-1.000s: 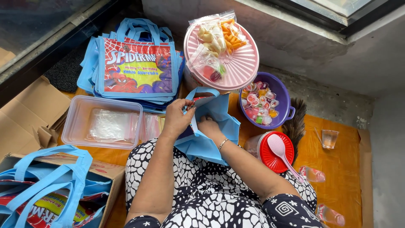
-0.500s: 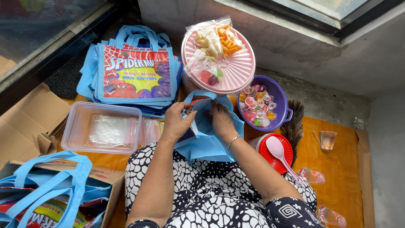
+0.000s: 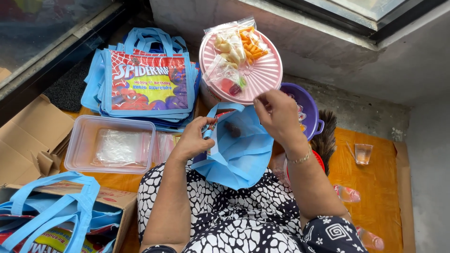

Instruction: Assembling gift bags by placing small bags of snacks and candies into larger blue fabric bags.

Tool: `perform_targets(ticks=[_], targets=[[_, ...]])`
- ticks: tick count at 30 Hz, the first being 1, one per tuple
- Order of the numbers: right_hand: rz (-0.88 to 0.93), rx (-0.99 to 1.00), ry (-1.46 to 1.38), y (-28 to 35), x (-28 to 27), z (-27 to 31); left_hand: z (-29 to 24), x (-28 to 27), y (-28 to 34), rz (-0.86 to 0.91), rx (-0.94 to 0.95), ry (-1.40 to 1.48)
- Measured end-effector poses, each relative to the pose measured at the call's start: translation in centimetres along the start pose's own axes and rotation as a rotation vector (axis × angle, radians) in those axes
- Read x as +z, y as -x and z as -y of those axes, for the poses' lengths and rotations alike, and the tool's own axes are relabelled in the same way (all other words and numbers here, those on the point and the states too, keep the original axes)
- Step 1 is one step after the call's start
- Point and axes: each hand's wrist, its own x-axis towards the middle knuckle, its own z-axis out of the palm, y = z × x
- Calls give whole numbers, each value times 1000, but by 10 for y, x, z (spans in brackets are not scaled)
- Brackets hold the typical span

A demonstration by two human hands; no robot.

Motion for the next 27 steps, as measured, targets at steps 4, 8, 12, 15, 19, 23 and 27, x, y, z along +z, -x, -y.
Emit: perform_targets(ticks=[4, 8, 12, 15, 19, 23, 27], targets=[[99, 7, -47, -51, 17, 11, -9, -3, 3, 28, -24, 25], [423, 192, 70, -76, 51, 0, -12, -9, 1, 42, -52, 151], [446, 368, -91, -81, 60, -17, 0, -12, -4, 30, -55, 225], [368, 361, -266, -75, 60, -22, -5, -15, -4, 41, -61, 268], [286, 369, -661, -61, 14, 6, -4, -14, -4, 37, -62, 288], [117, 382, -942, -29, -21, 29, 1, -17, -6, 46, -59, 344], [290, 367, -915, 8, -33, 60, 6, -16, -9, 51, -58, 375]])
